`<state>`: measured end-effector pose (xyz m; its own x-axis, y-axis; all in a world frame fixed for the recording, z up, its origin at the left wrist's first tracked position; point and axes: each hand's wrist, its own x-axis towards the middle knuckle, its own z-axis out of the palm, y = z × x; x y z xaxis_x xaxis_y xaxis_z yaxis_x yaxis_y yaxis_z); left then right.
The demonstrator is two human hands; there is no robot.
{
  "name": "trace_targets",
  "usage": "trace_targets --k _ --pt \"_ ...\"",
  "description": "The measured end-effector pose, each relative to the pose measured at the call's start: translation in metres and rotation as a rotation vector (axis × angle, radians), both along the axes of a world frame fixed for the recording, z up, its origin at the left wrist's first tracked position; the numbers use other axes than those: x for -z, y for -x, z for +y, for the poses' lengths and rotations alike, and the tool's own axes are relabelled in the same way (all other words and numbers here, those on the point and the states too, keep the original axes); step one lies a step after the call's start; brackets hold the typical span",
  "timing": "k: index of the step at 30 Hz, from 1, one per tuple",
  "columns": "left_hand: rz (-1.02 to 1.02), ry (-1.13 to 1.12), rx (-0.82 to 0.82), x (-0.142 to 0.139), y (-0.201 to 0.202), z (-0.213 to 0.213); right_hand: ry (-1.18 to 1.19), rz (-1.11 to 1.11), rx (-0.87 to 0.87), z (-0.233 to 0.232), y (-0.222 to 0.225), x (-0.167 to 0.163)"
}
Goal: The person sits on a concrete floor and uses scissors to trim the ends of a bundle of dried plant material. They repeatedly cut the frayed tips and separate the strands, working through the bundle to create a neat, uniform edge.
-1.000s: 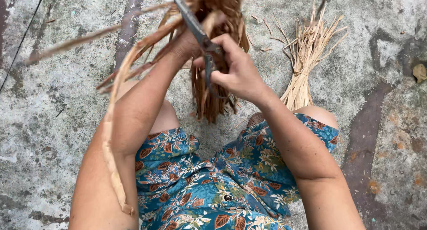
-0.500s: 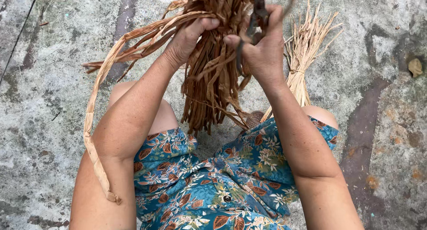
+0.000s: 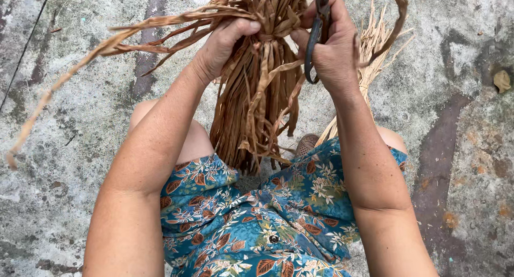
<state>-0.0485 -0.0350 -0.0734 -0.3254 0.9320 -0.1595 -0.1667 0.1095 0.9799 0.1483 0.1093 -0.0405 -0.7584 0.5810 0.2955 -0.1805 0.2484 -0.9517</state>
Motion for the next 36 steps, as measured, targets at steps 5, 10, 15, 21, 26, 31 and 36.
trace_targets --k 5,10,15,21,26,31,36 --pt "0.233 0.082 -0.042 0.012 -0.01 0.008 -0.219 -0.015 0.111 -0.004 0.009 -0.01" --pt "0.323 0.012 -0.009 0.018 -0.017 0.012 -0.223 -0.341 0.16 -0.038 0.021 -0.01" --pt "0.264 -0.24 -0.101 0.012 -0.001 -0.001 -0.322 -0.02 -0.122 -0.042 0.001 -0.028" --pt "-0.023 -0.448 0.051 -0.001 0.014 -0.007 -0.056 0.108 -0.1 -0.02 -0.002 -0.028" --pt "-0.178 -0.474 0.11 -0.002 0.011 -0.006 0.034 0.065 -0.052 -0.019 0.004 -0.002" --pt "-0.182 -0.393 0.037 0.02 0.016 -0.007 0.065 0.025 -0.088 -0.02 0.005 0.007" --pt "0.05 -0.428 -0.075 0.046 0.038 0.004 0.06 -0.054 -0.047 -0.017 -0.003 -0.006"
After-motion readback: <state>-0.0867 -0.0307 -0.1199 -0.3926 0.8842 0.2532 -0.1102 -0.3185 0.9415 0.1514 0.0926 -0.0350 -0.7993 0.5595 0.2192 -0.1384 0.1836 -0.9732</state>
